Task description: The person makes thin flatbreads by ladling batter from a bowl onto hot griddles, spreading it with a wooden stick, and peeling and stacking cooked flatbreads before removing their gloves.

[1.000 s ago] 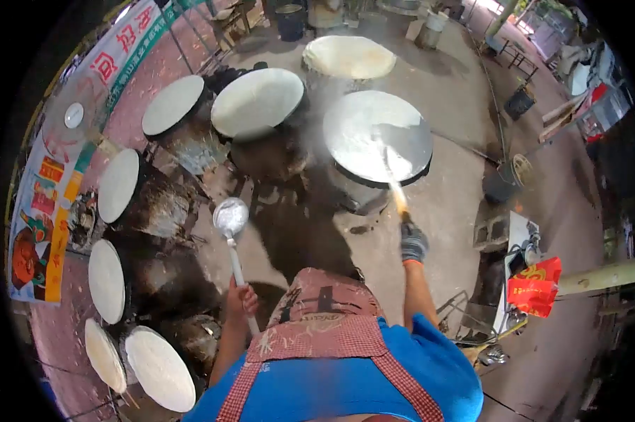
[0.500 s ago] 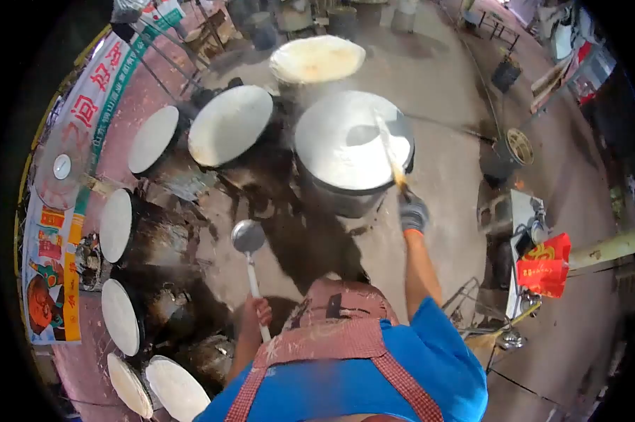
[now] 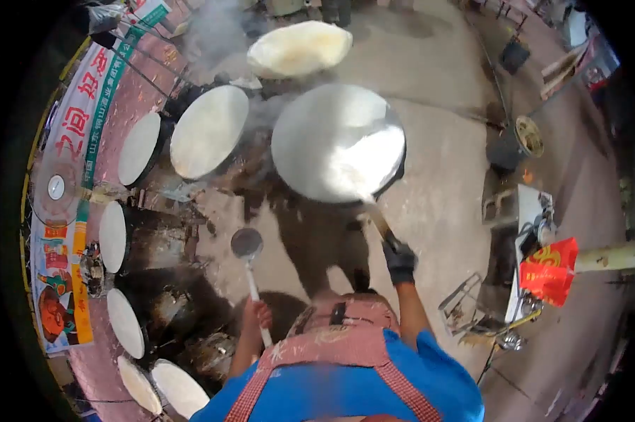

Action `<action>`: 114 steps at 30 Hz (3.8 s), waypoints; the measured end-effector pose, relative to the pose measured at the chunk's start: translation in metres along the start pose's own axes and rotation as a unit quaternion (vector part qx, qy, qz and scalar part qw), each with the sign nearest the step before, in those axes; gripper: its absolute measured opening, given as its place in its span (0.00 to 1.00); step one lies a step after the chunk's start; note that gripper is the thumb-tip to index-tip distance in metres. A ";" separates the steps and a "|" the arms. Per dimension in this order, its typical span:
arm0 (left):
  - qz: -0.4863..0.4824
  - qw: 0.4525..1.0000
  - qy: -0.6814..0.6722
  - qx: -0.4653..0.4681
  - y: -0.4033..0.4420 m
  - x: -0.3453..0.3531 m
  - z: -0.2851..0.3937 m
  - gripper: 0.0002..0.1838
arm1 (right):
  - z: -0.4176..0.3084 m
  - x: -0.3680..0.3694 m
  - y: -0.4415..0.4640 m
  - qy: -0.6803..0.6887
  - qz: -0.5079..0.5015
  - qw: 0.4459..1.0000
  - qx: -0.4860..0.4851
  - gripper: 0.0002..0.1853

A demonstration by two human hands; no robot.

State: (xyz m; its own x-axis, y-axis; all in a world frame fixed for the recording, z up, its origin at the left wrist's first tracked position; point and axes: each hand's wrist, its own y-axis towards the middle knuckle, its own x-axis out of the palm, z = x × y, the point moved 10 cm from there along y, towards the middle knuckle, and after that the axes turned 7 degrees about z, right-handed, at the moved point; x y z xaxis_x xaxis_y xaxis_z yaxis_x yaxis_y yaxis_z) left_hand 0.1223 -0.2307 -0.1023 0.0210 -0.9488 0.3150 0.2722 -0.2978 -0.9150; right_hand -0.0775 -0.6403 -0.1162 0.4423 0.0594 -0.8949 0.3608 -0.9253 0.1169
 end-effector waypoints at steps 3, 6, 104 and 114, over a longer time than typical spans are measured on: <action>-0.013 0.998 0.053 0.020 0.002 -0.004 -0.007 0.12 | 0.019 -0.018 0.063 0.036 -0.112 0.985 0.126 0.25; -0.034 0.998 0.038 0.025 0.005 0.006 -0.018 0.12 | -0.021 -0.046 0.183 0.086 0.004 0.986 0.142 0.30; -0.084 0.334 -0.891 0.295 -0.140 -0.230 -0.022 0.12 | -0.710 0.188 -0.593 -0.067 -0.328 0.185 -0.924 0.27; -0.117 0.279 -0.901 0.311 -0.123 -0.194 0.004 0.21 | -0.671 0.121 -0.810 0.167 -0.264 -0.122 -0.942 0.30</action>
State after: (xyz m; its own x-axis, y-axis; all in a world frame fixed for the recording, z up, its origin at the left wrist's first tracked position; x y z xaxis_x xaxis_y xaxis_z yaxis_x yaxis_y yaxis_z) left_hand 0.0884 -0.0092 -0.0503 0.2299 0.8488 0.4761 0.5723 0.2778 -0.7715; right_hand 0.2342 0.3680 -0.0300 -0.1765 0.0764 -0.9813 -0.6141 0.7706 0.1705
